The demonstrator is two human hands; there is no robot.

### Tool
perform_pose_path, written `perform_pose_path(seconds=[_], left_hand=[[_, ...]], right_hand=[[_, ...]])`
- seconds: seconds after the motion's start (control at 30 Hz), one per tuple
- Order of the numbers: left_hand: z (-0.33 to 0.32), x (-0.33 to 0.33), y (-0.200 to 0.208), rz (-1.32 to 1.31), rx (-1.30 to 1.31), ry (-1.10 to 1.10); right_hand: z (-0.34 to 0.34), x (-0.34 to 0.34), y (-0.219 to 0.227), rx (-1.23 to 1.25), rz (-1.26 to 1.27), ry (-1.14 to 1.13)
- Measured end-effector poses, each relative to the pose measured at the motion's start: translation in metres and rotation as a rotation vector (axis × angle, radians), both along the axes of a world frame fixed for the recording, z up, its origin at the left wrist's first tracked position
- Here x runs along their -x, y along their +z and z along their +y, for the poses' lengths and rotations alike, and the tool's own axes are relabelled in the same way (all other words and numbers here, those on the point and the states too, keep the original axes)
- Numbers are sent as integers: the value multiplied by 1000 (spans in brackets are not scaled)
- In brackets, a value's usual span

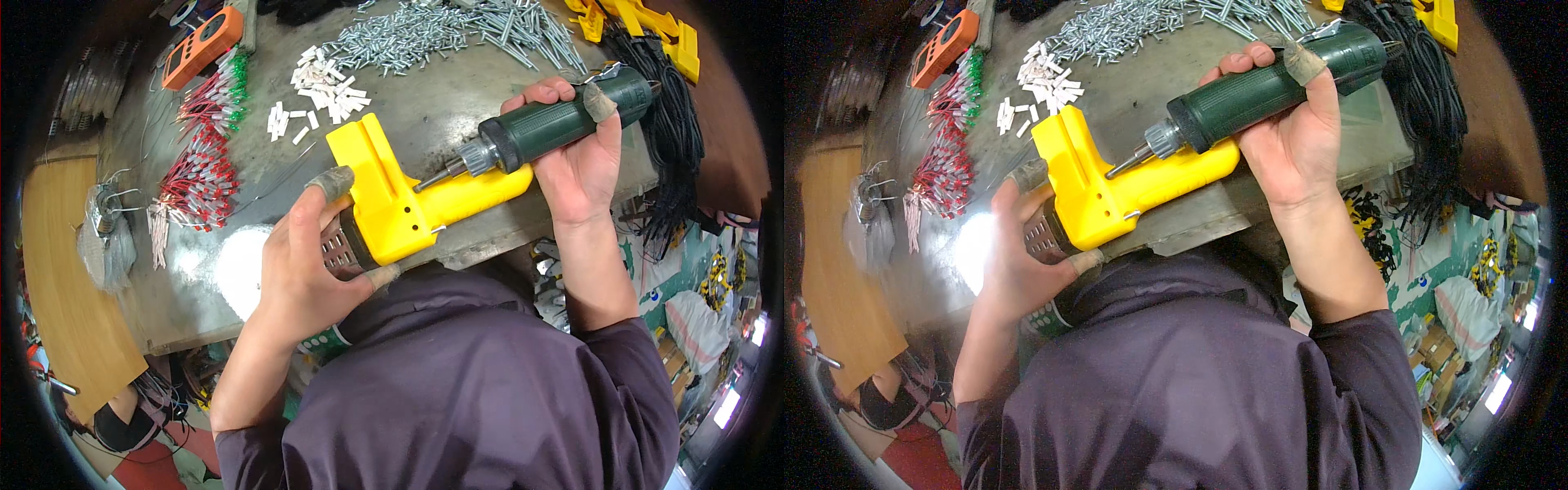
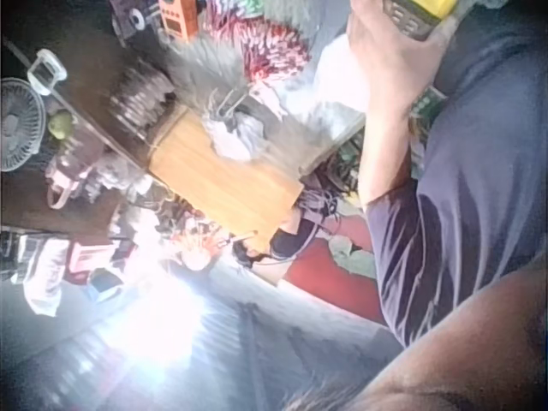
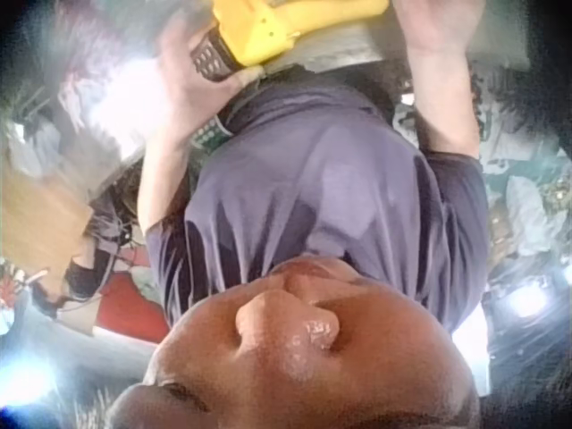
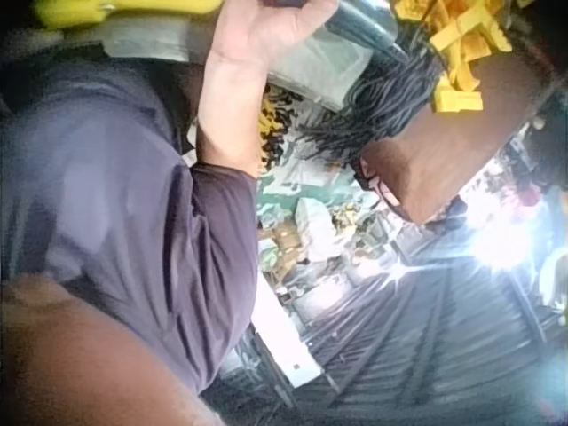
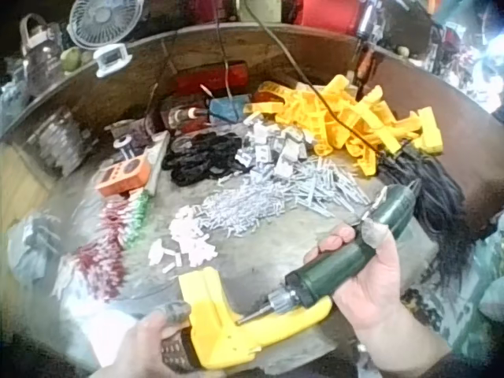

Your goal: Soldering internal wiring and assembling the yellow plastic housing of a handheld device.

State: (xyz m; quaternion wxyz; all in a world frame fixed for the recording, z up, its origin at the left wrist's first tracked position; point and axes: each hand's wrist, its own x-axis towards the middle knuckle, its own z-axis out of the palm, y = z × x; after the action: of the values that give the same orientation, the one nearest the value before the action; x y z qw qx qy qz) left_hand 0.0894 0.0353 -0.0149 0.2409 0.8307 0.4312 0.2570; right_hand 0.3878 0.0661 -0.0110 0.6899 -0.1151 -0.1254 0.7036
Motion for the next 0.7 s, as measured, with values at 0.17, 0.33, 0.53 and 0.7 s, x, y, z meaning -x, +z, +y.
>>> perform_pose_path(seconds=[0.17, 0.33, 0.53, 0.7], left_hand=[[-2, 2, -6, -73, 52, 0], [-4, 6, -4, -62, 250, -38], [-3, 4, 0, -68, 283, 1], [2, 0, -3, -96, 36, 3]], right_hand=[[2, 3, 6, -20, -70, -2], [4, 4, 9, 14, -99, -21], [-14, -21, 9, -71, -47, -20], [-31, -18, 13, -80, -118, 24]])
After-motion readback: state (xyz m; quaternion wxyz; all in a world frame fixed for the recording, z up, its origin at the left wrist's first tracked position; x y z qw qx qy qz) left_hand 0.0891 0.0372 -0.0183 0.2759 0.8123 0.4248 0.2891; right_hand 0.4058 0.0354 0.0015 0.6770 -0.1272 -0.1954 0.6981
